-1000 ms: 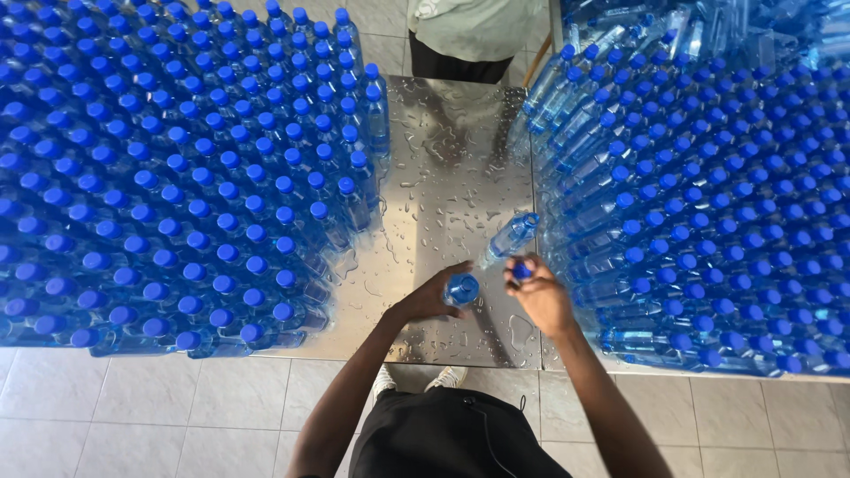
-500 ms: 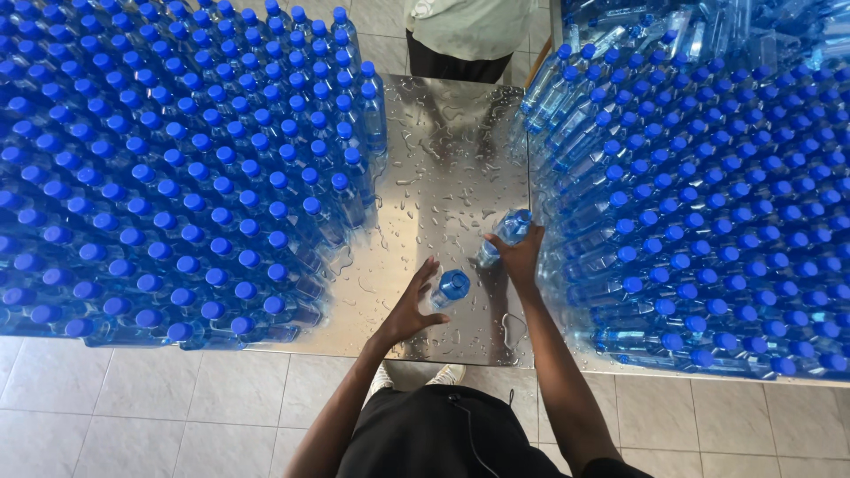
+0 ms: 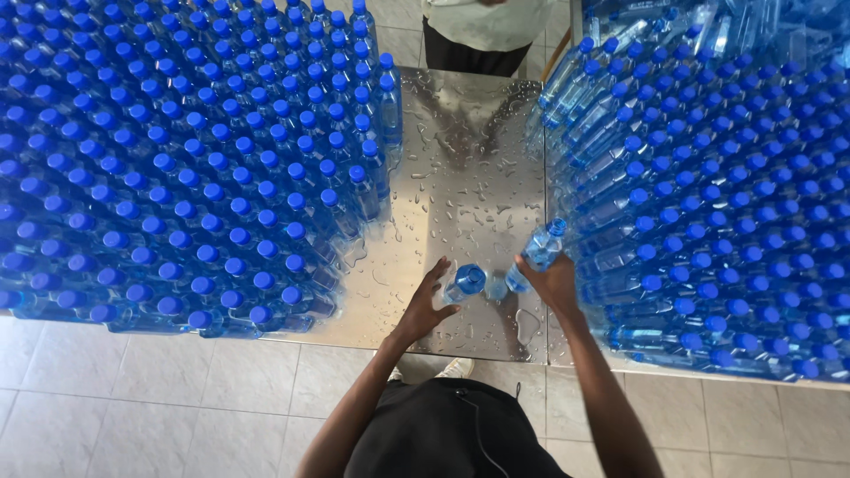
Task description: The person repeatedly picks up uncapped water bottles from a metal table, screws on blue caps, and places the capped bottles back onto the table. The action is performed one at a time in a repetitive loop.
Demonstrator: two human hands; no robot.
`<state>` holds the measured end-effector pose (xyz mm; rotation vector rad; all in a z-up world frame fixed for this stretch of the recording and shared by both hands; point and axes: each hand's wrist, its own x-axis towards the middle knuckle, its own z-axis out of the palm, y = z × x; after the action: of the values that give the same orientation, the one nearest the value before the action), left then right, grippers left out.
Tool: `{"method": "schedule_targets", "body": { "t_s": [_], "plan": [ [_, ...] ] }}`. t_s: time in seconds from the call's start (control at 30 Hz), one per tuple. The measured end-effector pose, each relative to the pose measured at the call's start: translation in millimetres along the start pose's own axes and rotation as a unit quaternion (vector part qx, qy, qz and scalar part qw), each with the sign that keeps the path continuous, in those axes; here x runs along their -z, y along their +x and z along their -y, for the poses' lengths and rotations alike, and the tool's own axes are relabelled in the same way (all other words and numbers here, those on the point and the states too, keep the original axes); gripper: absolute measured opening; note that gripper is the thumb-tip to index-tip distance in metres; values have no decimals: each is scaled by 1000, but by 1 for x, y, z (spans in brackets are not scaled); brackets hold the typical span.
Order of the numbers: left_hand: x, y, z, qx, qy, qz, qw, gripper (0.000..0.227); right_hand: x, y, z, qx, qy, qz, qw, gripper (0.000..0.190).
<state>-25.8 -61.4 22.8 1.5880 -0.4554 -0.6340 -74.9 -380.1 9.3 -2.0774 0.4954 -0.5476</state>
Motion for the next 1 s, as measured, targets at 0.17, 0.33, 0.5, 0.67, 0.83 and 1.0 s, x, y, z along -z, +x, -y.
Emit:
{"method": "schedule_targets", "body": {
  "t_s": [0.17, 0.33, 0.5, 0.67, 0.83, 1.0],
  "plan": [
    [-8, 11, 3, -16, 8, 14, 1000, 116, 47, -43, 111, 119, -146, 156, 969, 75],
    [-15, 18, -2, -6, 24, 23, 999, 105, 71, -65, 171, 48, -216, 275, 936, 74],
    [-18, 21, 19, 13, 44, 18, 999, 90, 71, -71, 181, -21, -295, 371, 880, 85],
    [-15, 28, 11, 45, 83, 33, 995, 85, 65, -61, 179, -62, -335, 420, 841, 100],
    [-12, 20, -1, 47, 87, 37, 994, 82, 68, -62, 190, -63, -351, 431, 829, 99],
    [-10, 20, -12, 55, 91, 41, 993, 81, 69, -56, 194, -64, -347, 444, 823, 97]
  ]
}}
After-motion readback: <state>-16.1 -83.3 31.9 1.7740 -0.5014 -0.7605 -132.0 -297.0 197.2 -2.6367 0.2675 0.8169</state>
